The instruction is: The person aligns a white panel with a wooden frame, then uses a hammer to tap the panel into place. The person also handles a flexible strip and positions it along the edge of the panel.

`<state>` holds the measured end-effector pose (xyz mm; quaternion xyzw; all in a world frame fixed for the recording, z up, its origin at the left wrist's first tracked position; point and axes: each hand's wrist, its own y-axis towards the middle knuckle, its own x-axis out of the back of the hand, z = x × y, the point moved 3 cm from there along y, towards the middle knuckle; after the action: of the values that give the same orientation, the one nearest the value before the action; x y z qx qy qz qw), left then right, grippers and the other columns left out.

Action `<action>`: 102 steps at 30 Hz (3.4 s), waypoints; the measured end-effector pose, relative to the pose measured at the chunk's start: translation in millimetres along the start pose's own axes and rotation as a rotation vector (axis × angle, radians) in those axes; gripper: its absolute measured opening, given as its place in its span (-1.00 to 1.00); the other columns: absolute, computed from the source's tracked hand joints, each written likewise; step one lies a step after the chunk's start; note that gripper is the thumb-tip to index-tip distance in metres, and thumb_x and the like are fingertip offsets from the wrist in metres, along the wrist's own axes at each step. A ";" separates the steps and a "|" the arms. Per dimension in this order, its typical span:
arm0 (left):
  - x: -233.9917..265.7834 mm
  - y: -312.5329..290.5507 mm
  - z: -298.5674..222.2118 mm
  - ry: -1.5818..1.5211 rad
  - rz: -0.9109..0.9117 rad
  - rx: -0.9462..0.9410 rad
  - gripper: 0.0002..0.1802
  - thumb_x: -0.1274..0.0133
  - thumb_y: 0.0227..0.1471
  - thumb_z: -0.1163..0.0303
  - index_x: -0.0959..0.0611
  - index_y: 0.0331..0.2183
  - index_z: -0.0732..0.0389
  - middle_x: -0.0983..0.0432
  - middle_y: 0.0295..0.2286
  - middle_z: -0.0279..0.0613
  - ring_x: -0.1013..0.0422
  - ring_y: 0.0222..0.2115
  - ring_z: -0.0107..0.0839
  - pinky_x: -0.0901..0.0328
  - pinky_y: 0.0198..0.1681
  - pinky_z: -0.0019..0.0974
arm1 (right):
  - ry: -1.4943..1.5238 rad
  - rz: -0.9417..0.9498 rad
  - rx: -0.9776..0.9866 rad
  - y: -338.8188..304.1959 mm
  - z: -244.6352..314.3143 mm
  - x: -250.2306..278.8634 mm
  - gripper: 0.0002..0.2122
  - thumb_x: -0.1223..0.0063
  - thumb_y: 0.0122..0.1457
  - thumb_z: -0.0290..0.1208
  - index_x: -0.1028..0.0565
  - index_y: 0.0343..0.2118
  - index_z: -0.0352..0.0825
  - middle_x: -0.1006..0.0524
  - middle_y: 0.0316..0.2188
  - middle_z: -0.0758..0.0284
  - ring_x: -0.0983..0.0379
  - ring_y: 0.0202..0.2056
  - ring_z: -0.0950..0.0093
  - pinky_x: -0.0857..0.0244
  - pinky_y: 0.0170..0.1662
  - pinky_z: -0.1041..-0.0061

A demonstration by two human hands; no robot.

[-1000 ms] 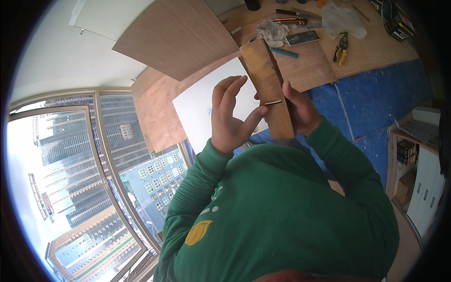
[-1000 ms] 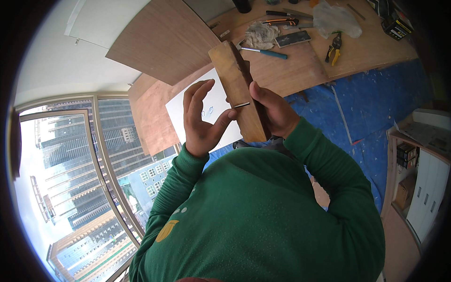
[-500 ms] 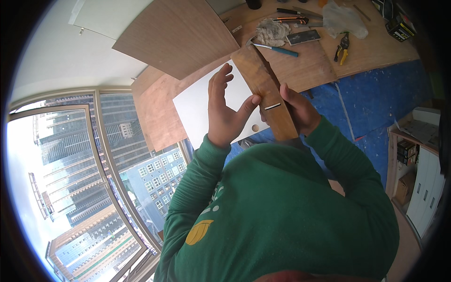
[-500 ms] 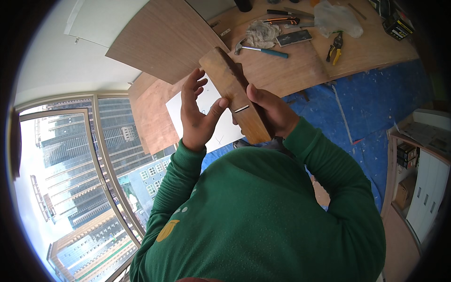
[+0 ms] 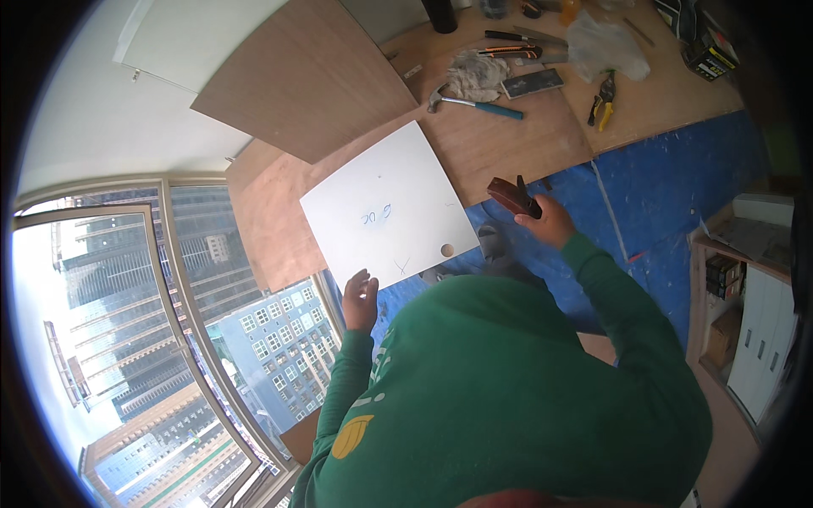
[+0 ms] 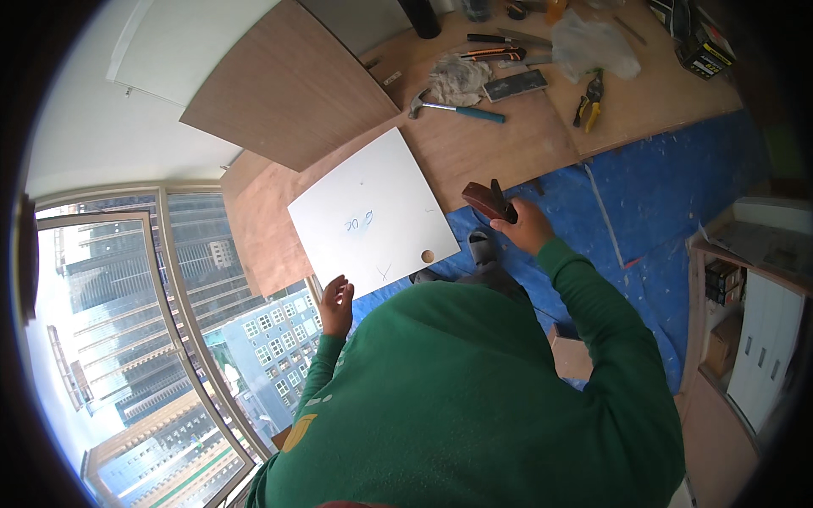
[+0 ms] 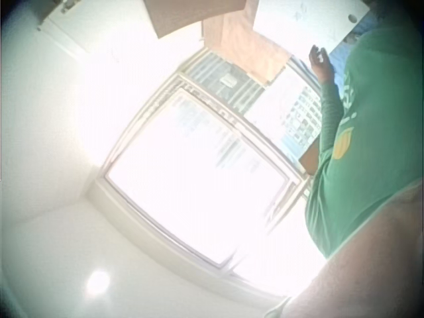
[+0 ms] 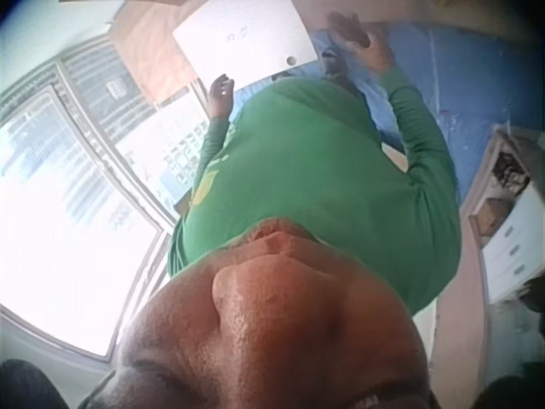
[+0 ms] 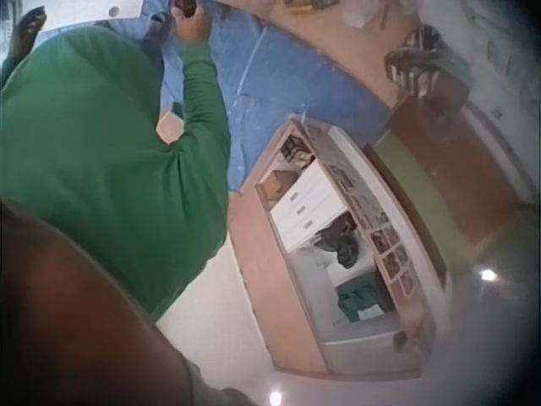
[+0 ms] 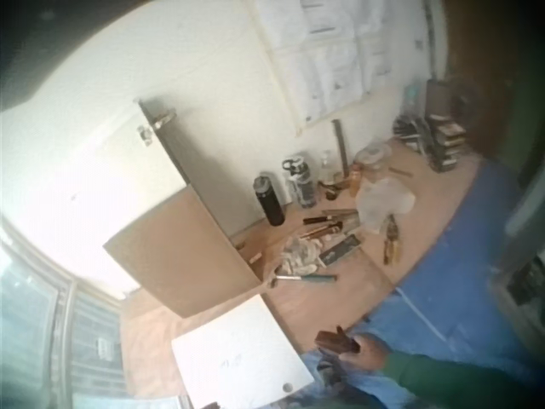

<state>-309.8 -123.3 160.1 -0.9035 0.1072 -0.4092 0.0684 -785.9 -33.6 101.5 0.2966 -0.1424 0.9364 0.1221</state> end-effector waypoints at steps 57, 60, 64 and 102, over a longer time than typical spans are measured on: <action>-25.7 -219.0 142.6 0.074 0.212 0.821 -0.30 -0.13 0.15 -0.11 -0.58 0.11 0.25 -0.57 0.02 0.09 -0.49 0.04 0.02 -0.35 0.11 -0.04 | -0.520 -0.016 -0.654 209.3 -134.9 87.8 -0.36 -0.11 0.28 -0.05 -0.39 0.21 -0.55 -0.47 0.17 -0.01 -0.42 0.19 0.10 -0.27 0.27 0.23; -26.1 -223.0 136.3 0.060 0.225 0.842 -0.30 -0.13 0.15 -0.11 -0.59 0.11 0.24 -0.57 0.01 0.09 -0.49 0.04 0.02 -0.35 0.12 -0.05 | -0.584 -0.061 -0.603 206.9 -142.7 80.5 -0.37 -0.11 0.27 -0.05 -0.40 0.19 -0.55 -0.47 0.16 -0.03 -0.43 0.17 0.07 -0.28 0.25 0.20; -35.2 -211.5 143.4 0.044 0.218 0.813 -0.31 -0.13 0.16 -0.10 -0.58 0.11 0.23 -0.58 0.01 0.09 -0.49 0.04 0.01 -0.35 0.13 -0.06 | -0.667 -0.196 -0.463 215.2 -166.7 83.3 -0.37 -0.12 0.26 -0.05 -0.41 0.18 -0.54 -0.46 0.16 -0.05 -0.44 0.13 0.04 -0.28 0.23 0.15; -100.3 -234.4 228.6 -0.372 0.093 0.902 -0.32 -0.18 0.10 -0.09 -0.65 0.06 0.27 -0.50 0.08 0.11 -0.41 0.09 0.02 -0.29 0.15 -0.06 | -0.405 0.773 -0.160 87.3 -124.1 -103.6 -0.69 -0.12 0.27 -0.19 -0.55 -0.40 -0.41 -0.58 -0.52 0.25 -0.49 -0.56 0.43 -0.36 -0.47 0.34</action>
<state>-169.5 136.8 -12.9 -0.8360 -0.0546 -0.2430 0.4890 -795.6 -87.6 -73.8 0.3887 -0.3360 0.8223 -0.2446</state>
